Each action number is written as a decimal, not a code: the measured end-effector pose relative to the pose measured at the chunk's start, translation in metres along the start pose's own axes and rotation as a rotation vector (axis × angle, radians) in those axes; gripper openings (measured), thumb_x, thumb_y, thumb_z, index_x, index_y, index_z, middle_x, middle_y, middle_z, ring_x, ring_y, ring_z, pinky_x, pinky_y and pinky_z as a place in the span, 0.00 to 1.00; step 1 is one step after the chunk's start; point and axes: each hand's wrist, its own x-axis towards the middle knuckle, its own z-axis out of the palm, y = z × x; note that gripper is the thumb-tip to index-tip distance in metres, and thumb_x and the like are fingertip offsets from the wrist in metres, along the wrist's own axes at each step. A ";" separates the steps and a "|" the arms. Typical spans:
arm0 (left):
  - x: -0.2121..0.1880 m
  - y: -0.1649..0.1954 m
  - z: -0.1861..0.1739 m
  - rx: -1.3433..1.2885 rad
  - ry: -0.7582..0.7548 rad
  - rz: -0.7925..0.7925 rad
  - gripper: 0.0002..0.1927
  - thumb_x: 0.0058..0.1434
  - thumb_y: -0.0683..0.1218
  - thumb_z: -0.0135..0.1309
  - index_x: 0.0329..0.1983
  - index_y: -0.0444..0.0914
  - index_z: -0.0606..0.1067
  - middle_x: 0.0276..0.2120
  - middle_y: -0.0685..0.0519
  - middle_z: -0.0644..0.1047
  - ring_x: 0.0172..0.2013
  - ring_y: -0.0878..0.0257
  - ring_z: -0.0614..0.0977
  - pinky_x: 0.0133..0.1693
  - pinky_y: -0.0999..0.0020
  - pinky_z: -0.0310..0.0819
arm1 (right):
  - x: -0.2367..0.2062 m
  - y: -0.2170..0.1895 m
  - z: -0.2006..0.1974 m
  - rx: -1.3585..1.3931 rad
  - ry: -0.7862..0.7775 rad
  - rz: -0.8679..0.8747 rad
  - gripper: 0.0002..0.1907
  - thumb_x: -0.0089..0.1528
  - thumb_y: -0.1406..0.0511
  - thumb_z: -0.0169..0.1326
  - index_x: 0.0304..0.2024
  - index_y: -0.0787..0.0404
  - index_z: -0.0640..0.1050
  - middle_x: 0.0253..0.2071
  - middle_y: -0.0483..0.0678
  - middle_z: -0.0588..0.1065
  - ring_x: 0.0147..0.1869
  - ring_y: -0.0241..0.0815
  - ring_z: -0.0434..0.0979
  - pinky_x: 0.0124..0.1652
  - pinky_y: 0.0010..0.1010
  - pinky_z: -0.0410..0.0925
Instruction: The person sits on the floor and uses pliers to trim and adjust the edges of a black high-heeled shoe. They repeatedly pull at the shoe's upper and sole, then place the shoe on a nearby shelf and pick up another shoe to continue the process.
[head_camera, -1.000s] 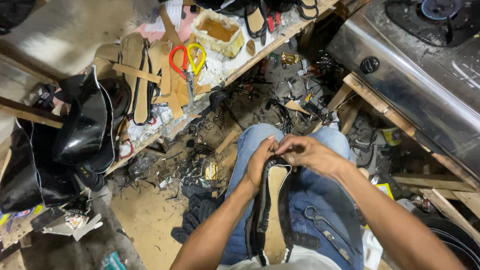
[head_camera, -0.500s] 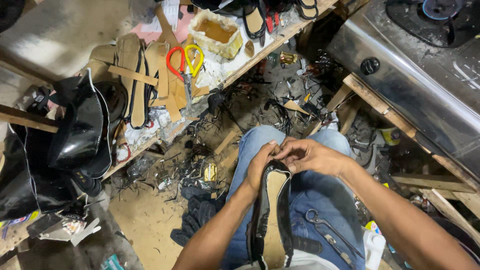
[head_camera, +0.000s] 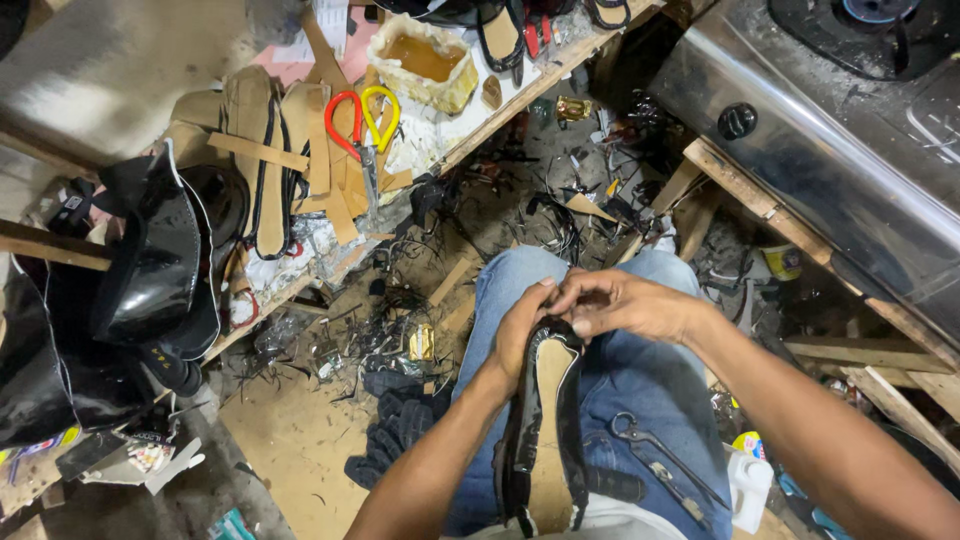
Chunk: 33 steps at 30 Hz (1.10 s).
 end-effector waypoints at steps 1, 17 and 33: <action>0.000 -0.001 0.001 -0.003 0.008 -0.027 0.27 0.71 0.63 0.38 0.42 0.35 0.74 0.30 0.44 0.79 0.28 0.59 0.81 0.34 0.68 0.76 | 0.001 0.000 0.001 0.029 0.007 -0.023 0.18 0.56 0.63 0.68 0.45 0.64 0.80 0.47 0.43 0.75 0.56 0.33 0.73 0.57 0.26 0.66; -0.003 0.000 -0.005 0.087 0.092 0.105 0.20 0.72 0.59 0.42 0.31 0.41 0.68 0.22 0.56 0.69 0.24 0.69 0.70 0.28 0.72 0.64 | -0.023 0.010 0.039 0.001 0.164 -0.188 0.24 0.60 0.63 0.64 0.58 0.62 0.80 0.52 0.46 0.70 0.61 0.39 0.70 0.61 0.30 0.63; -0.007 0.000 -0.001 0.138 0.134 0.181 0.21 0.73 0.58 0.41 0.32 0.40 0.69 0.24 0.56 0.69 0.26 0.69 0.70 0.32 0.73 0.64 | -0.028 0.025 0.152 -0.506 0.845 -0.274 0.26 0.71 0.66 0.42 0.71 0.65 0.61 0.65 0.60 0.60 0.70 0.55 0.61 0.67 0.39 0.55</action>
